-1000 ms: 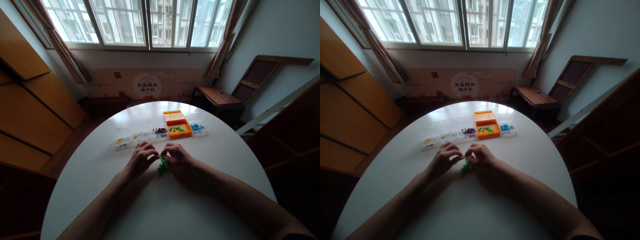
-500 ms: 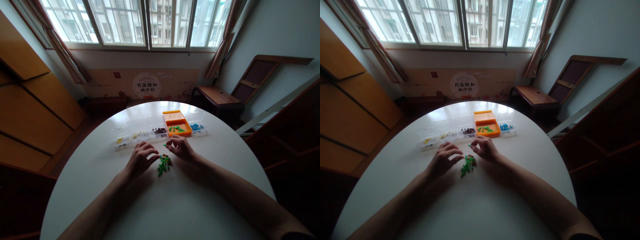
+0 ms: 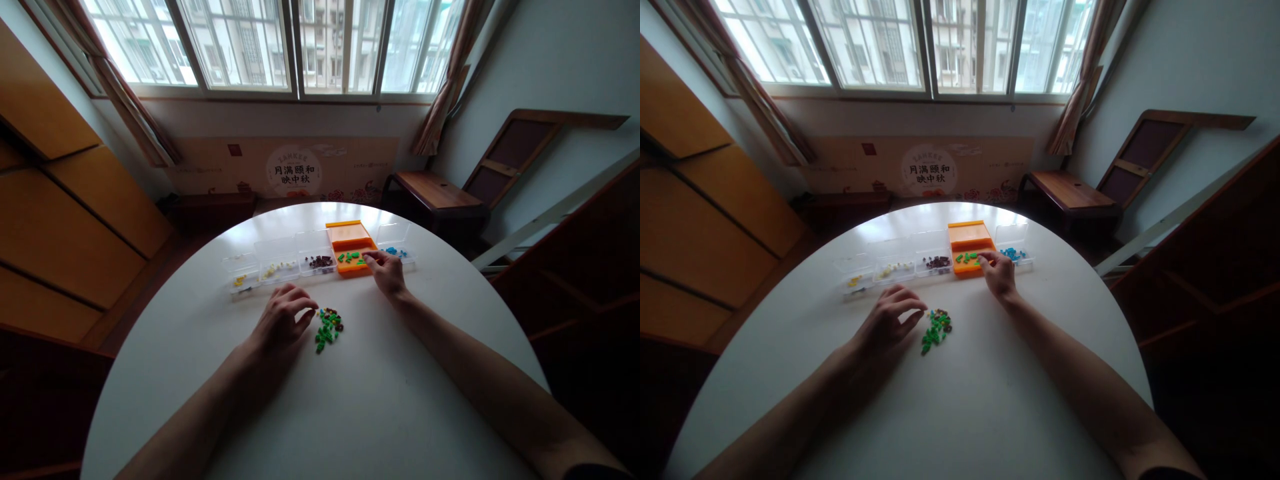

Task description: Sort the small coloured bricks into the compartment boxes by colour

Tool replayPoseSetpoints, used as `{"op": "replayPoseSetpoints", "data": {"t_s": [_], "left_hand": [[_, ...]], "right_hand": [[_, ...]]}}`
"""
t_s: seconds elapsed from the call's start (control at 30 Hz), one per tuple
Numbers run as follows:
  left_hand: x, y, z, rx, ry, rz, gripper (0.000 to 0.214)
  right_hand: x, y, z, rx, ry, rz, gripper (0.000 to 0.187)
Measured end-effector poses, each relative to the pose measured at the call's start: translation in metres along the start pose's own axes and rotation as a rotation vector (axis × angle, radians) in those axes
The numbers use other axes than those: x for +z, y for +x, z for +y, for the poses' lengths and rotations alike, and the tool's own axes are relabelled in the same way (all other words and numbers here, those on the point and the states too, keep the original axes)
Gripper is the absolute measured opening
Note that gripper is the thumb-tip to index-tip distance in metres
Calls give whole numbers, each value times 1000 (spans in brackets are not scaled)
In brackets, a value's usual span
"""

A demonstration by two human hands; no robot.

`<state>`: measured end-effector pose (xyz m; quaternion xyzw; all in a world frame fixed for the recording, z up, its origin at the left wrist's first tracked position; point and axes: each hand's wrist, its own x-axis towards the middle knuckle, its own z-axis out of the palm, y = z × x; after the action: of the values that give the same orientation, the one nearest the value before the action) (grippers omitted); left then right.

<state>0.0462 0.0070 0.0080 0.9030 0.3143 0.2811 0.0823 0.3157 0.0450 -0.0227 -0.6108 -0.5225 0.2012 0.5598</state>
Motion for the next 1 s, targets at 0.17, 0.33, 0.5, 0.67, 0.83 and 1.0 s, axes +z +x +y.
{"op": "replayPoseSetpoints", "data": {"t_s": [0.17, 0.33, 0.5, 0.67, 0.83, 1.0], "left_hand": [[3, -1, 0, 19, 37, -68, 18], [1, 0, 6, 69, 69, -110, 22], [-4, 1, 11, 67, 69, -142, 14], [-3, 2, 11, 61, 81, -145, 16], [0, 1, 6, 76, 86, -81, 13], [-1, 3, 8, 92, 90, 139, 9]], "right_hand": [[1, -9, -10, -85, -43, -43, 26], [3, -18, -17, -182, -87, -92, 23], [5, -20, -14, -236, -97, -103, 21], [8, -26, -17, -249, -66, -138, 19], [13, -41, -33, -279, 6, -287, 16], [18, -57, -47, -164, 139, -646, 19]]}}
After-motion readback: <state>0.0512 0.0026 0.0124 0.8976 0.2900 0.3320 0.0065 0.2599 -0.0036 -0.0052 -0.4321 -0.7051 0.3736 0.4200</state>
